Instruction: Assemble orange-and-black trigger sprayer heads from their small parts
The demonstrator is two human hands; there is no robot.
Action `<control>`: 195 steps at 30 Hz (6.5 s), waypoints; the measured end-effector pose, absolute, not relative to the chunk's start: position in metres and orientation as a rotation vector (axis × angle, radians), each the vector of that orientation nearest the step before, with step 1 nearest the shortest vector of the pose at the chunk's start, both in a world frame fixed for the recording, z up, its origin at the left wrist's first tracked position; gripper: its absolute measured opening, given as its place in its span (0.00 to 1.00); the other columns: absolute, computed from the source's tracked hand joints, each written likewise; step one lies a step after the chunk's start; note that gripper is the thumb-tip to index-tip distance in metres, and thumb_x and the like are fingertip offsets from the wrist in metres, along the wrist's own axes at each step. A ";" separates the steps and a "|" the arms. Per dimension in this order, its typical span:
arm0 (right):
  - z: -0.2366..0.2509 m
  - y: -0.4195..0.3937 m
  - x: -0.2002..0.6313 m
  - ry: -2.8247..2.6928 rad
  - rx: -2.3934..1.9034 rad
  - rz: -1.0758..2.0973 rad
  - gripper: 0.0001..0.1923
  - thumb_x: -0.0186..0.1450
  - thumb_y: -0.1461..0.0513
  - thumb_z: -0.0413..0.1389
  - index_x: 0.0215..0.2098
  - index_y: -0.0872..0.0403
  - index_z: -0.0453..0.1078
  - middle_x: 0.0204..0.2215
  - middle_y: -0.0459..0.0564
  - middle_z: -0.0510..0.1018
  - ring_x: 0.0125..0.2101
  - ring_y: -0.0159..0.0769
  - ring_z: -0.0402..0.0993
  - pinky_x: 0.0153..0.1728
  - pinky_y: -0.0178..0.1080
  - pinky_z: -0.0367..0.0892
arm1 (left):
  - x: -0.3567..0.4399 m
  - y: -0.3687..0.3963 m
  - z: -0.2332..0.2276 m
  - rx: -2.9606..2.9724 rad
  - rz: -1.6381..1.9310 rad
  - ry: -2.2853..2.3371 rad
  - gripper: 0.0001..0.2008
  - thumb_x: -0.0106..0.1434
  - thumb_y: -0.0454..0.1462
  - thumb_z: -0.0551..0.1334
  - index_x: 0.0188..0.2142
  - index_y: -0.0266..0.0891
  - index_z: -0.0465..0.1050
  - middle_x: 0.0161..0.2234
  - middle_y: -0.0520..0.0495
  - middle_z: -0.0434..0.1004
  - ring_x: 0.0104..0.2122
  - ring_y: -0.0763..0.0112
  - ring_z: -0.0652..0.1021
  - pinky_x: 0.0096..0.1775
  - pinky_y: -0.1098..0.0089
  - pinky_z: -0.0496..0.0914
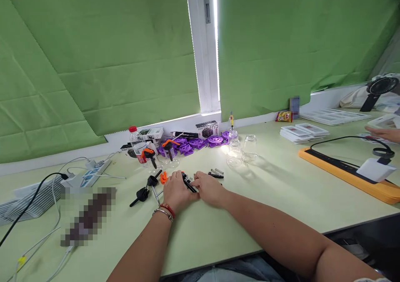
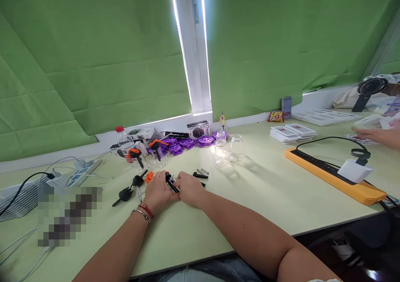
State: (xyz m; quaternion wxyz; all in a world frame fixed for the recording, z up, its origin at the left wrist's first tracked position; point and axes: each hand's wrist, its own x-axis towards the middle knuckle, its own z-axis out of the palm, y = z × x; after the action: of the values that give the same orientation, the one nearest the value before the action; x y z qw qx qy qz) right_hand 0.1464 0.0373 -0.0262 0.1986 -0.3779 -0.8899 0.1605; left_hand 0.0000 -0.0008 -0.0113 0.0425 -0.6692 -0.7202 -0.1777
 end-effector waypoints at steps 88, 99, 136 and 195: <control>0.022 0.052 0.219 -2.560 -1.321 1.155 0.09 0.56 0.59 0.54 0.33 0.54 0.72 0.22 0.46 0.78 0.24 0.31 0.65 0.23 0.32 0.56 | -0.025 -0.031 -0.001 -2.013 -0.262 -2.362 0.21 0.53 0.48 0.62 0.45 0.44 0.69 0.43 0.41 0.70 0.43 0.54 0.72 0.39 0.63 0.65; 0.023 0.055 0.220 -2.785 -1.332 1.051 0.08 0.56 0.60 0.54 0.25 0.57 0.72 0.21 0.48 0.78 0.27 0.32 0.69 0.27 0.32 0.60 | 0.004 -0.030 -0.006 -2.414 -0.789 -1.821 0.17 0.60 0.43 0.58 0.47 0.40 0.69 0.48 0.41 0.69 0.48 0.61 0.70 0.49 0.63 0.64; 0.007 0.047 0.197 -2.650 -1.403 0.506 0.05 0.56 0.62 0.58 0.32 0.53 0.72 0.34 0.48 0.76 0.31 0.33 0.69 0.24 0.32 0.54 | 0.003 -0.021 -0.019 -2.554 -0.448 -2.004 0.08 0.61 0.35 0.53 0.31 0.39 0.71 0.33 0.45 0.72 0.35 0.66 0.73 0.36 0.70 0.63; -0.020 0.041 0.131 -2.745 -0.989 0.032 0.13 0.66 0.60 0.49 0.34 0.52 0.76 0.34 0.50 0.76 0.38 0.38 0.64 0.38 0.38 0.54 | -0.004 -0.026 0.000 -2.047 -1.009 -2.184 0.13 0.67 0.38 0.45 0.32 0.39 0.64 0.27 0.46 0.72 0.28 0.67 0.72 0.30 0.69 0.61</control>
State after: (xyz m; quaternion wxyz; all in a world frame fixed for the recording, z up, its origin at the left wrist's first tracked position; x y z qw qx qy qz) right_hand 0.1314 0.0410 -0.0202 0.1115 -0.3367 -0.9349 0.0111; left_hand -0.0037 -0.0263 -0.0003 -0.0086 -0.6480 -0.6914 -0.3194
